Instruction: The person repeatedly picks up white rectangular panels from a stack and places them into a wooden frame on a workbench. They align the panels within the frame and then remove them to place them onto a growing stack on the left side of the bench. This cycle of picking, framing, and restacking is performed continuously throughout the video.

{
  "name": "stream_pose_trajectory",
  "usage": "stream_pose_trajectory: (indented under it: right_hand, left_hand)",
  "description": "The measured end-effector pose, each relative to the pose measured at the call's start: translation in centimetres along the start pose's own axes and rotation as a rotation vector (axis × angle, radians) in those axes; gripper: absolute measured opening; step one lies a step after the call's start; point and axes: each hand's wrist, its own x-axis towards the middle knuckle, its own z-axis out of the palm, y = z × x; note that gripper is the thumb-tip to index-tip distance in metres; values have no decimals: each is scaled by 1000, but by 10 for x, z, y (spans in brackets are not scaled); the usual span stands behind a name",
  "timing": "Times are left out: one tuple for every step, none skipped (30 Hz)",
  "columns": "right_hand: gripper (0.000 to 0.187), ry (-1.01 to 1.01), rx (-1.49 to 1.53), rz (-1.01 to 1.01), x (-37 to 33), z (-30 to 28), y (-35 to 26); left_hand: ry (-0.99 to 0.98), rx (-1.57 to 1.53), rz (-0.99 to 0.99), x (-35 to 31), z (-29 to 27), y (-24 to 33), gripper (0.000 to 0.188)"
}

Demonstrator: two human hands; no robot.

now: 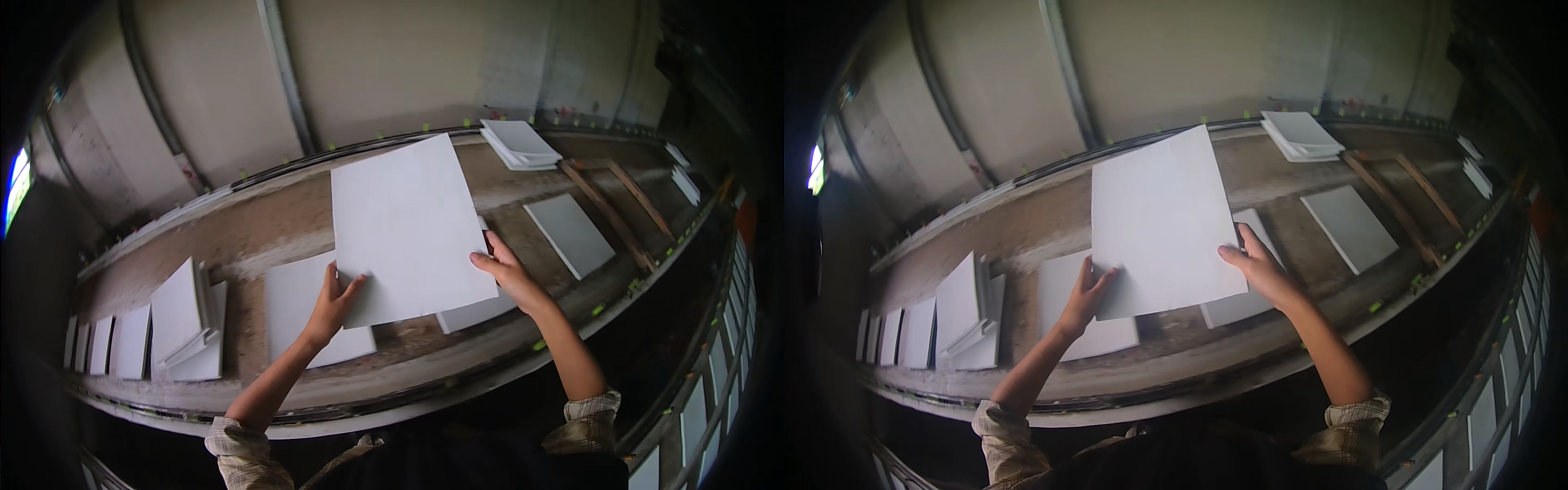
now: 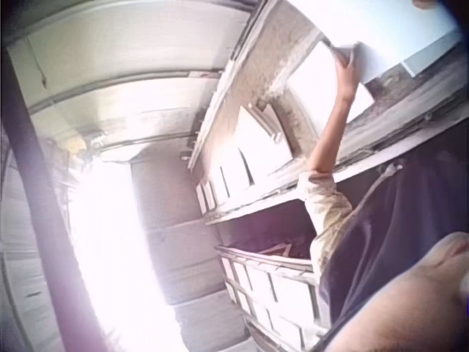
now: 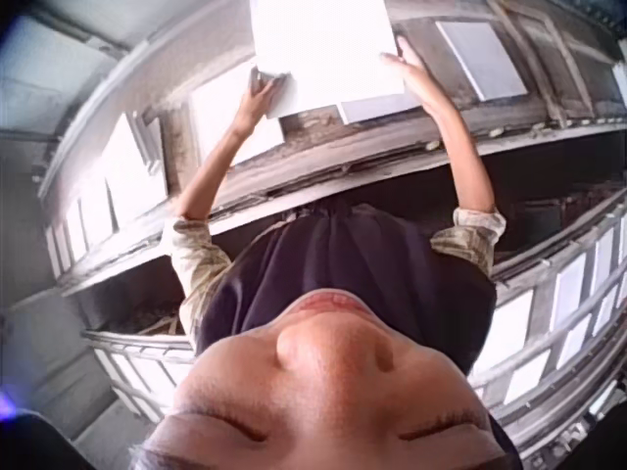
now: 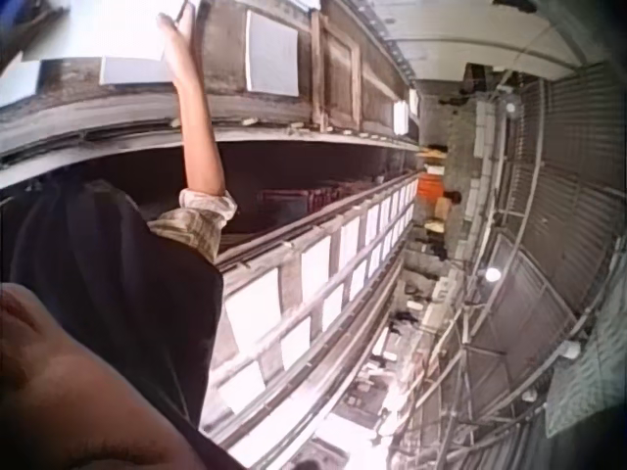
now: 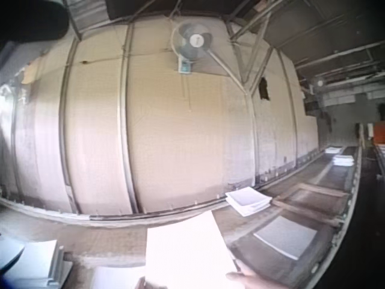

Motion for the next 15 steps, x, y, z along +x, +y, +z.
stream_pose_trajectory:
  right_hand:
    - [68,16,1,-18,-6,-39,22]
    - [70,60,15,17,-14,-70,36]
    - [71,101,31,51,-24,-97,47]
    - [72,126,39,78,-30,-121,55]
    - [70,206,29,83,-37,-147,67]
    - [64,235,42,74,-47,-170,74]
    - [58,254,59,67,-56,-185,75]
    - [52,270,77,60,-63,-199,76]
    - [53,319,98,87,-66,-212,84]
    - [52,397,98,95,-68,-225,96]
    - [52,466,99,110,-70,-234,110]
    - [51,533,101,125,-71,-240,119]
    - [48,557,155,140,-78,-240,112]
    - [48,553,180,134,-80,-245,115]
    - [48,548,207,128,-81,-249,118]
  left_hand:
    - [-60,21,-20,9,32,-4,54]
    - [-110,46,-37,18,60,-9,53]
    - [-166,73,-41,26,87,-11,55]
    - [-242,131,-27,44,104,-33,56]
    - [-284,134,-22,51,132,-31,57]
    - [-322,138,-17,57,160,-29,58]
    - [-337,213,-44,63,181,-29,60]
    - [-363,196,-49,68,200,-28,61]
    - [-384,177,-67,72,217,-25,61]
    - [-414,160,-89,76,233,-24,61]
    - [-437,129,-94,79,245,-24,61]
    - [-457,98,-100,83,255,-25,62]
    - [-480,56,-115,83,265,-27,62]
    - [-494,65,-131,85,272,-26,62]
    - [-507,75,-149,90,278,-23,63]
